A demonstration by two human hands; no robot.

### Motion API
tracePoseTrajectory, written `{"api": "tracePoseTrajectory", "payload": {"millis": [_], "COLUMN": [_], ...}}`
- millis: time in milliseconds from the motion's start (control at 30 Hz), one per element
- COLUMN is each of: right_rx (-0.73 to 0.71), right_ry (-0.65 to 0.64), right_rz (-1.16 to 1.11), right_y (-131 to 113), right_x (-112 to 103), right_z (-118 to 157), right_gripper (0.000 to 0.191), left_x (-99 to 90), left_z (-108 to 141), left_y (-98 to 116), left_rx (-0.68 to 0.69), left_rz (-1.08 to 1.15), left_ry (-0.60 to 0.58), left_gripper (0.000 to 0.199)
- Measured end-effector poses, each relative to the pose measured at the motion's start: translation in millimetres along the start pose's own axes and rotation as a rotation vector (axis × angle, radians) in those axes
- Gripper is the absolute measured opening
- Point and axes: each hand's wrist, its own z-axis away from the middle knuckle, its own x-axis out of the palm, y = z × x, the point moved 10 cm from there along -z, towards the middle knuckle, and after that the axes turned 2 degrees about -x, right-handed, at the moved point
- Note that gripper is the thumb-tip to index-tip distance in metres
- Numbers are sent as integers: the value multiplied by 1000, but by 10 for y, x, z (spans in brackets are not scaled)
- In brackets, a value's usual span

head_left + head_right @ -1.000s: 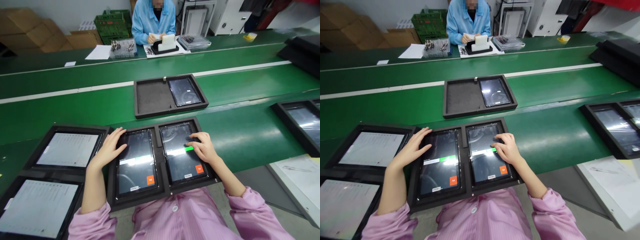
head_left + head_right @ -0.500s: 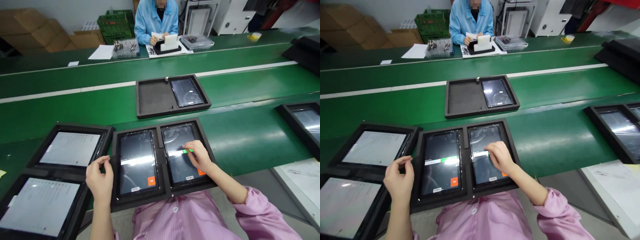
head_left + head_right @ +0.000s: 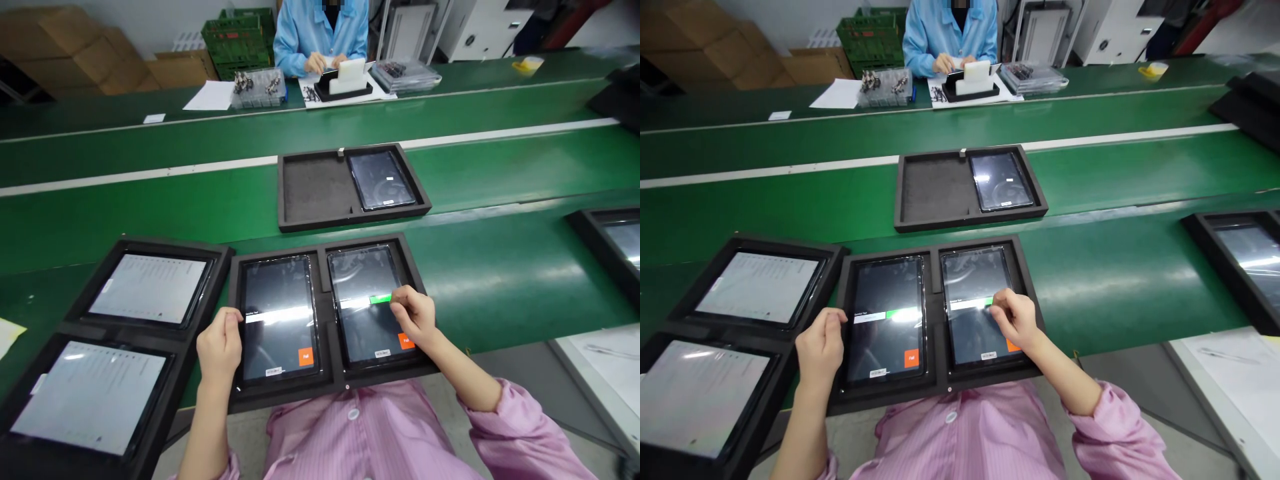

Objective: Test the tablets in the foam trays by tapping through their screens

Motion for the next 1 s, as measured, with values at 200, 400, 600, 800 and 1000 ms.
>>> {"api": "tracePoseTrajectory", "payload": {"millis": [200, 400, 600, 800, 1000], "right_rx": [-143, -203, -211, -388, -441], "right_ry": [16, -55, -46, -161, -524], "right_rz": [74, 167, 256, 290, 582], "right_y": [-139, -217, -231, -412, -326], "right_x": [-66, 24, 25, 180, 642], "right_z": [-67, -102, -100, -23, 204], "right_gripper": [35, 24, 16, 19, 42], "left_x": [40, -12, -8, 241, 400], "left_z": [-39, -75, -79, -96, -80], "left_y": [21, -209, -136, -223, -261], "left_rx": [12, -106, 67, 53, 45], "left_rz": [-10, 95, 54, 25, -31], "left_ry": [-36, 116, 163, 10, -120], "left_gripper": [29, 18, 17, 49, 62]}}
